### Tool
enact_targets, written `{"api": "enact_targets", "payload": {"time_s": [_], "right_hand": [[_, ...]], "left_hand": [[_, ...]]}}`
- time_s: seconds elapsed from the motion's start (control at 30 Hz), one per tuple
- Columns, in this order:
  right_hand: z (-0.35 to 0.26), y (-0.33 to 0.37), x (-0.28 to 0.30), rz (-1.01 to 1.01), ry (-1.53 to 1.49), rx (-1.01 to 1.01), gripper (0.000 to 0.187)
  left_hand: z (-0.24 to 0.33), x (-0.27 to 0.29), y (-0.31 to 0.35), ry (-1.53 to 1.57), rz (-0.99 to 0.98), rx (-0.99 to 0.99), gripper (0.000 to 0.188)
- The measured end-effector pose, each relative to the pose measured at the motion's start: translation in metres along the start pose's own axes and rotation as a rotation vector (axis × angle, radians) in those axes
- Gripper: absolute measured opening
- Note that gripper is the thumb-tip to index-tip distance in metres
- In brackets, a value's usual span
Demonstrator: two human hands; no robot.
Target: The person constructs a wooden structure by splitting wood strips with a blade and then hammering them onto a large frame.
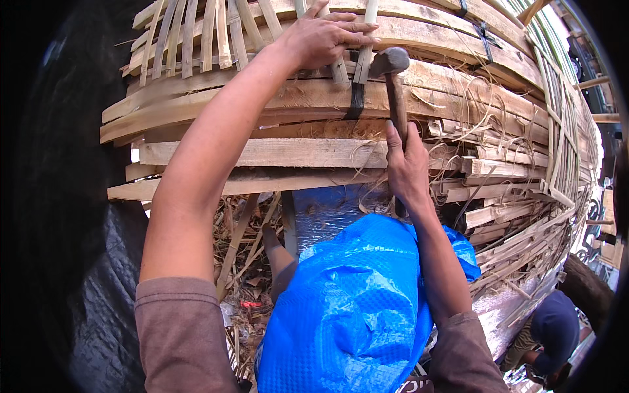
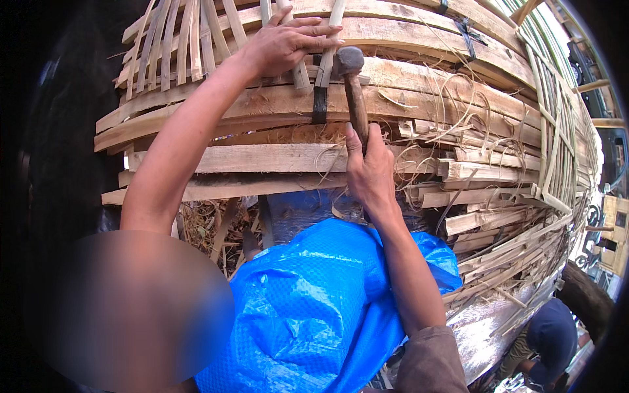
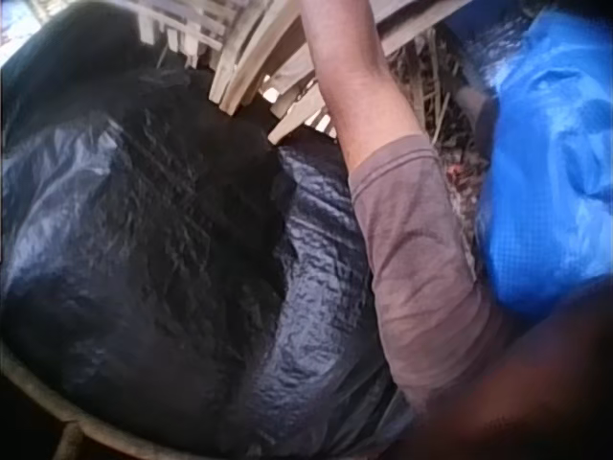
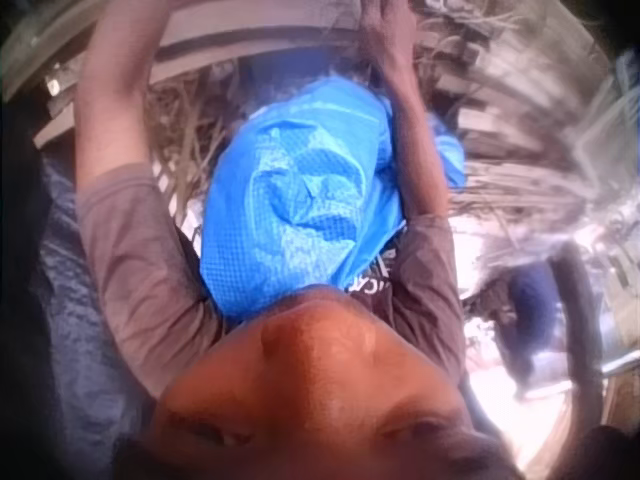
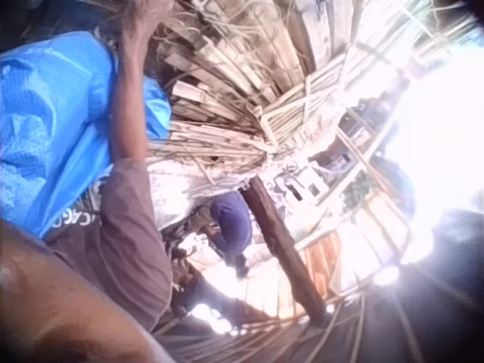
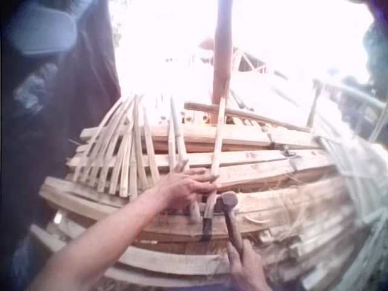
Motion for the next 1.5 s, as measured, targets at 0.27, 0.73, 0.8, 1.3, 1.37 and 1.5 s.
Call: {"api": "enact_targets", "payload": {"time_s": [0.27, 0.73, 0.8, 1.3, 1.37, 1.5], "right_hand": [[-0.025, -0.002, 0.018, -0.074, -0.312, -0.064, 0.040], [-0.025, 0.009, 0.015, -0.150, -0.733, -0.066, 0.038], [-0.024, 0.008, -0.002, -0.135, -0.619, -0.062, 0.039], [-0.019, 0.001, -0.011, -0.088, -0.210, -0.037, 0.037], [-0.026, 0.000, -0.006, -0.142, -0.452, -0.066, 0.032], [-0.028, 0.005, 0.001, -0.058, -0.388, 0.037, 0.029]], "left_hand": [[-0.002, 0.002, 0.007, -0.001, -0.077, 0.086, 0.070], [0.001, 0.003, 0.007, -0.040, -0.053, 0.080, 0.052], [0.003, 0.003, 0.005, 0.002, -0.055, 0.085, 0.046], [0.019, 0.019, 0.008, 0.129, -0.026, 0.076, 0.044], [0.001, 0.003, 0.008, 0.050, -0.008, 0.083, 0.045], [-0.002, -0.002, 0.008, 0.070, -0.029, 0.096, 0.043]]}}
Point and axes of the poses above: each hand's wrist, its own y-axis away from the middle knuckle, its own x-axis out of the back of the hand, z = x × y, the point moved 3 cm from there along -y, towards the middle knuckle, and after that the axes turned 15 degrees about y, right-handed, at the moved point
